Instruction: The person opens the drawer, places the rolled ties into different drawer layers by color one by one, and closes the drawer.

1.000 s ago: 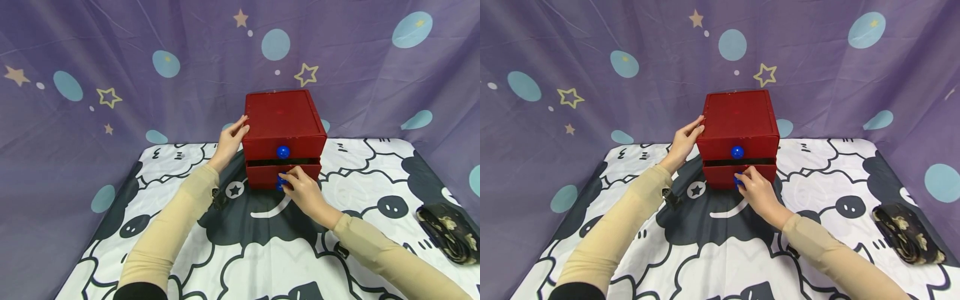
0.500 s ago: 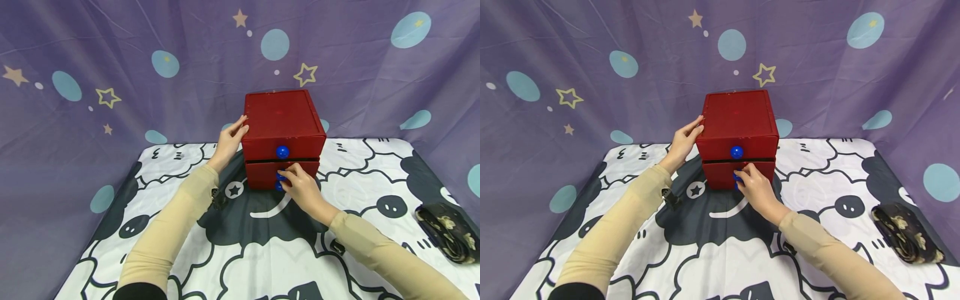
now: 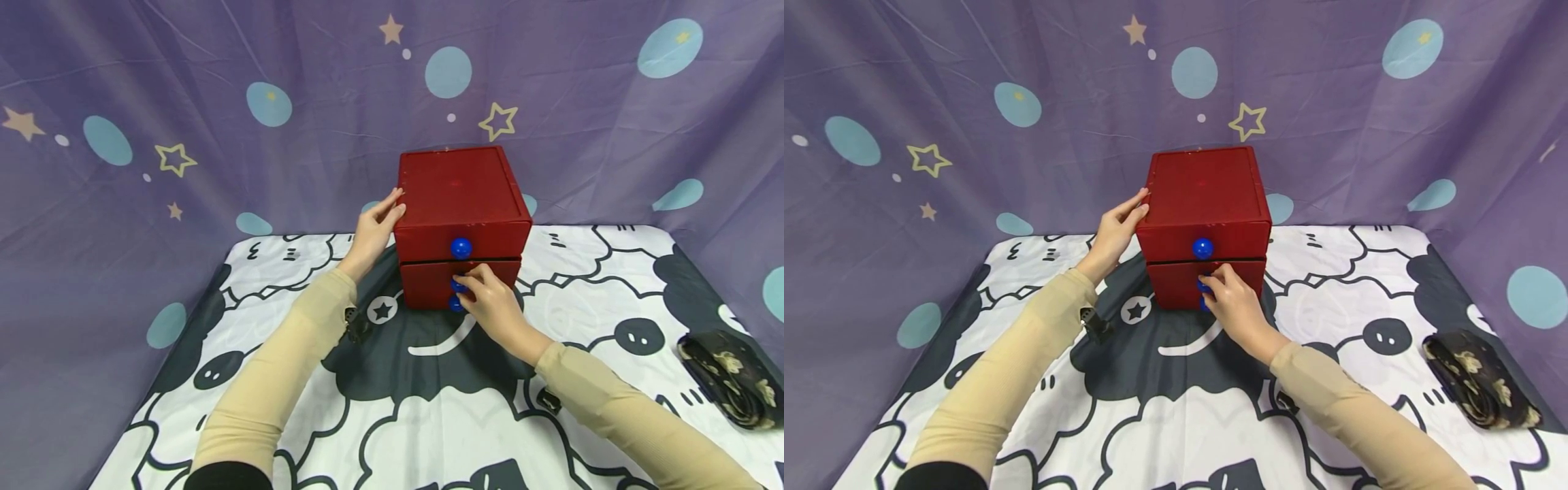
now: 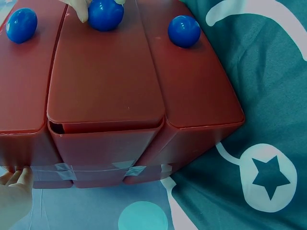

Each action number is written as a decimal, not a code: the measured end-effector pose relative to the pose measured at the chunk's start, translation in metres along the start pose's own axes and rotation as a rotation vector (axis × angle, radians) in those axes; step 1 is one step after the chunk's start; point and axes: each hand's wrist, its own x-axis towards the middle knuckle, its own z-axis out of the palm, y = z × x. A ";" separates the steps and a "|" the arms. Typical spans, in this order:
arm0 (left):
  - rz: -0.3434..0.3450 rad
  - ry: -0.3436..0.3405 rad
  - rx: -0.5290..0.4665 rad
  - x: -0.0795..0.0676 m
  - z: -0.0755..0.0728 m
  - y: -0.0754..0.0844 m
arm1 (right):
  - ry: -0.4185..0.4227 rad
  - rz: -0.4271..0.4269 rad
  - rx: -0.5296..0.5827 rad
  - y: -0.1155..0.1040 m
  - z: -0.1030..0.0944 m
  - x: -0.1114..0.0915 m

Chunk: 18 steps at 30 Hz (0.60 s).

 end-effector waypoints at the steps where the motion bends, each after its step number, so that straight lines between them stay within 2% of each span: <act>1: 0.001 0.001 -0.001 0.000 0.000 0.000 | 0.001 0.000 0.000 0.000 0.000 0.000; 11: -0.007 0.006 -0.006 0.002 0.000 -0.002 | 0.007 0.007 0.011 0.002 0.001 0.002; 18: -0.001 0.023 0.012 0.013 -0.001 -0.022 | -0.001 0.018 0.022 0.003 0.003 0.002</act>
